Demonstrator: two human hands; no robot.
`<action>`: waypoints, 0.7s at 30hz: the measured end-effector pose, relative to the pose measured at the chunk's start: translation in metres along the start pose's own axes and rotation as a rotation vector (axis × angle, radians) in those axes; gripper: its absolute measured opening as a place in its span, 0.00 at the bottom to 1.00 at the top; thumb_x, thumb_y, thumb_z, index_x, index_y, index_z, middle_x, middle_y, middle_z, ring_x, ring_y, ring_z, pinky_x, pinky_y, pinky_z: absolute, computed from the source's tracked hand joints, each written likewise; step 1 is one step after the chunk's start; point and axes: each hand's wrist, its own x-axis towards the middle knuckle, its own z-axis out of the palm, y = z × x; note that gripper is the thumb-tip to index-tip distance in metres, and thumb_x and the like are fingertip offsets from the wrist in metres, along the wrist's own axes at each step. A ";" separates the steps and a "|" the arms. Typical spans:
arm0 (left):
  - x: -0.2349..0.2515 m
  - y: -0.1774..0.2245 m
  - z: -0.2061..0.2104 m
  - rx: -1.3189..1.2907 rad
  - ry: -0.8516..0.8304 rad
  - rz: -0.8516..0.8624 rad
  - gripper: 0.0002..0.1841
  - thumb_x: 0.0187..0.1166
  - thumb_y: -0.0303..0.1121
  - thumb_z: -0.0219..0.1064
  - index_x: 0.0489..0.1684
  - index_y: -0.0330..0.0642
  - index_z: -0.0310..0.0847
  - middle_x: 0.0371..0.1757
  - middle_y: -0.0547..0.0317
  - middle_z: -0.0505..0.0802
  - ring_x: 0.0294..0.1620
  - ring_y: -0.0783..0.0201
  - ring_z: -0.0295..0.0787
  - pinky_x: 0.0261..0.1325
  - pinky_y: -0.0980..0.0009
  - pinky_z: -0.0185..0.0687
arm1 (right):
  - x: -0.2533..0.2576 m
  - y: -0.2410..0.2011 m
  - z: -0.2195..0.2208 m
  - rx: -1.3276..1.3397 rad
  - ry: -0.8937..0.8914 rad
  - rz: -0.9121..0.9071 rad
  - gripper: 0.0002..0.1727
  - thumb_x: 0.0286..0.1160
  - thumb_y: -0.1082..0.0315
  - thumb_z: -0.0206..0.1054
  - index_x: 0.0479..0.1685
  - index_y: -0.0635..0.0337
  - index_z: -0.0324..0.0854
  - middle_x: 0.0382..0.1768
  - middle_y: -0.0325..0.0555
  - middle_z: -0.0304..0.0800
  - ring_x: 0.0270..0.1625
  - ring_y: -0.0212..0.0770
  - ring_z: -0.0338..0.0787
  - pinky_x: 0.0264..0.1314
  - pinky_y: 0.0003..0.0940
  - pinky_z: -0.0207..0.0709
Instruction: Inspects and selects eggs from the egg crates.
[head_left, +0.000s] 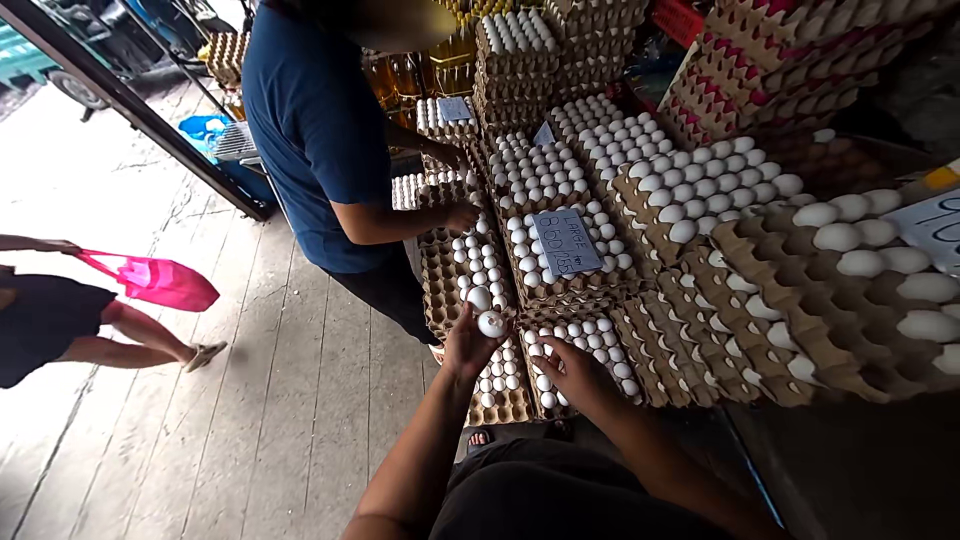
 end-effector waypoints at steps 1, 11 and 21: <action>-0.001 0.000 0.000 -0.001 -0.002 0.000 0.27 0.95 0.53 0.35 0.74 0.42 0.65 0.59 0.38 0.87 0.50 0.47 0.92 0.51 0.54 0.90 | 0.000 0.000 0.000 -0.001 -0.011 0.006 0.29 0.89 0.46 0.60 0.79 0.54 0.79 0.42 0.50 0.92 0.43 0.48 0.91 0.53 0.47 0.85; -0.009 -0.005 -0.015 -0.016 -0.017 -0.017 0.28 0.94 0.54 0.36 0.70 0.41 0.68 0.55 0.39 0.87 0.48 0.47 0.91 0.51 0.53 0.90 | -0.002 0.001 0.008 -0.016 -0.085 0.013 0.28 0.90 0.47 0.58 0.80 0.53 0.78 0.46 0.51 0.92 0.46 0.49 0.91 0.56 0.48 0.84; -0.022 -0.014 -0.024 -0.034 0.021 -0.064 0.28 0.94 0.54 0.35 0.70 0.41 0.67 0.55 0.40 0.87 0.48 0.48 0.91 0.50 0.55 0.90 | -0.004 0.000 0.013 -0.030 -0.114 -0.007 0.26 0.90 0.49 0.58 0.78 0.53 0.79 0.48 0.51 0.93 0.49 0.49 0.93 0.59 0.49 0.84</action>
